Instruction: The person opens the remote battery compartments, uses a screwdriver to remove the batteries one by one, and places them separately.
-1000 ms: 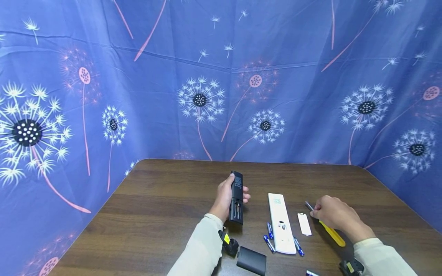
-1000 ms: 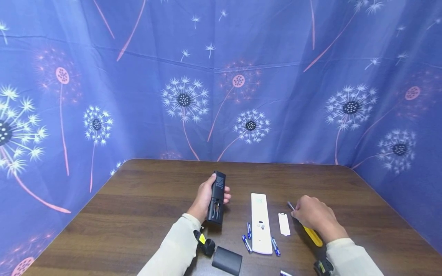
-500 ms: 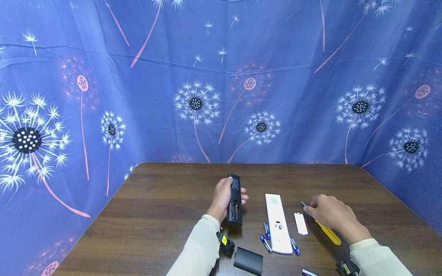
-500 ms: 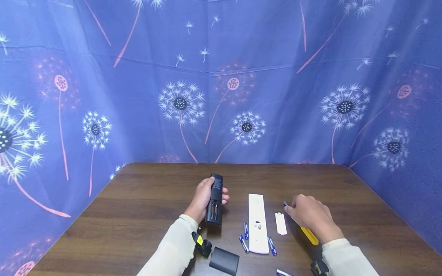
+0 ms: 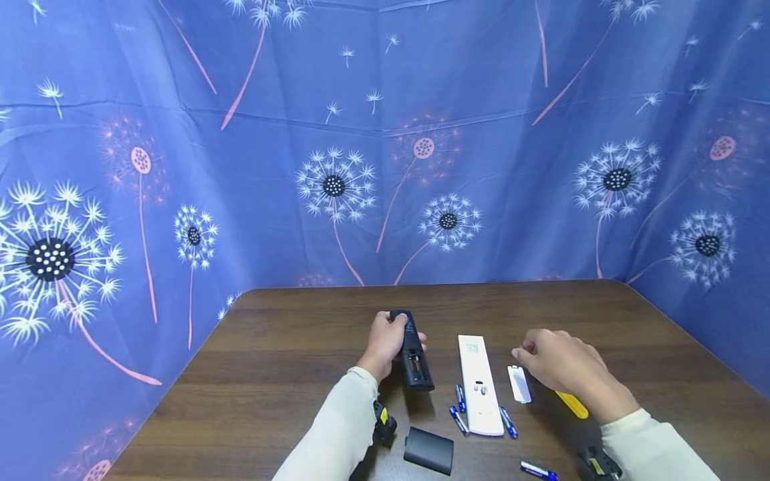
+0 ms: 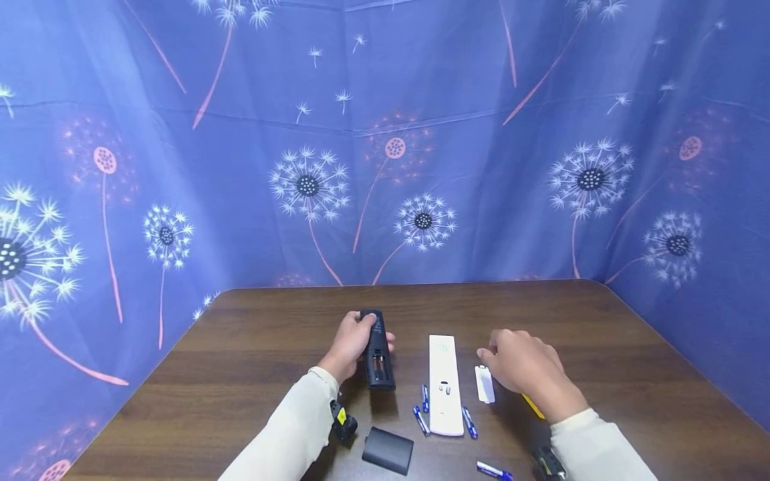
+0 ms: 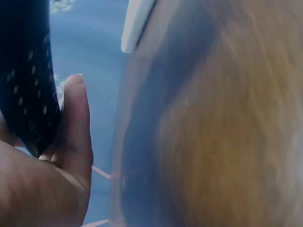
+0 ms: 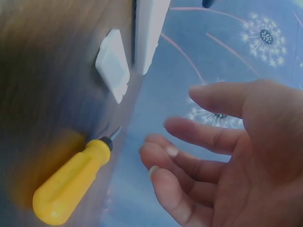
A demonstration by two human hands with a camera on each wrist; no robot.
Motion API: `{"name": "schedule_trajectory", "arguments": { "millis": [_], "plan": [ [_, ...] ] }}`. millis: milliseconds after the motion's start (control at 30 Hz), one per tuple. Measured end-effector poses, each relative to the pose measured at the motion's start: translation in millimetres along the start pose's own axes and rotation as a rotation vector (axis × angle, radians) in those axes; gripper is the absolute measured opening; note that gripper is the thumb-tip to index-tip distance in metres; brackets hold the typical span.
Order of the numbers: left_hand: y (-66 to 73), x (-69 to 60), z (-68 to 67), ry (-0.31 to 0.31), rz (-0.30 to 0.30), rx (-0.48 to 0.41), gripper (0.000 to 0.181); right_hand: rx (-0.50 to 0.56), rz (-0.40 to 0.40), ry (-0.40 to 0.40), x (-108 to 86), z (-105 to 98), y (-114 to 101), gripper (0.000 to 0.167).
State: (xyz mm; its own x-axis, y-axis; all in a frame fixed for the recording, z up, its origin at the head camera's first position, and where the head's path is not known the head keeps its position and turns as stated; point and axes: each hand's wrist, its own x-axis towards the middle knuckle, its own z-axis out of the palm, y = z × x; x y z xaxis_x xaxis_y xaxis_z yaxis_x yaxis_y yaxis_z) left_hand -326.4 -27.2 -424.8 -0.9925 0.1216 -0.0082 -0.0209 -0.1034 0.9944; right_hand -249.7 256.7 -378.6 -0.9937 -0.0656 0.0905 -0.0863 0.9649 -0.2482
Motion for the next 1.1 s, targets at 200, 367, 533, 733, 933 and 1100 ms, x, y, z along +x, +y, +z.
{"name": "schedule_trajectory", "arguments": {
  "millis": [200,367,533,733,933,1100],
  "plan": [
    [1.5,-1.1,-0.5,-0.031,-0.013,0.094,0.027,-0.008,-0.030,0.000,-9.0,2,-9,0.026],
    [2.8,-0.1,2.8,-0.027,-0.003,0.148,0.023,-0.014,-0.073,0.028,-12.4,6,-15,0.024],
    [0.6,0.1,5.1,-0.036,-0.021,0.219,0.024,-0.024,-0.085,0.033,-15.9,9,-19,0.023],
    [-3.7,0.2,4.8,-0.043,-0.037,0.249,0.022,-0.034,-0.094,0.021,-19.1,11,-21,0.022],
    [-2.6,-0.5,1.1,-0.027,-0.035,0.311,0.029,-0.039,-0.103,0.012,-21.0,13,-25,0.023],
    [-0.1,-1.9,-1.1,-0.005,-0.028,0.398,0.031,-0.049,-0.102,0.001,-21.4,14,-28,0.023]
  ]
}}
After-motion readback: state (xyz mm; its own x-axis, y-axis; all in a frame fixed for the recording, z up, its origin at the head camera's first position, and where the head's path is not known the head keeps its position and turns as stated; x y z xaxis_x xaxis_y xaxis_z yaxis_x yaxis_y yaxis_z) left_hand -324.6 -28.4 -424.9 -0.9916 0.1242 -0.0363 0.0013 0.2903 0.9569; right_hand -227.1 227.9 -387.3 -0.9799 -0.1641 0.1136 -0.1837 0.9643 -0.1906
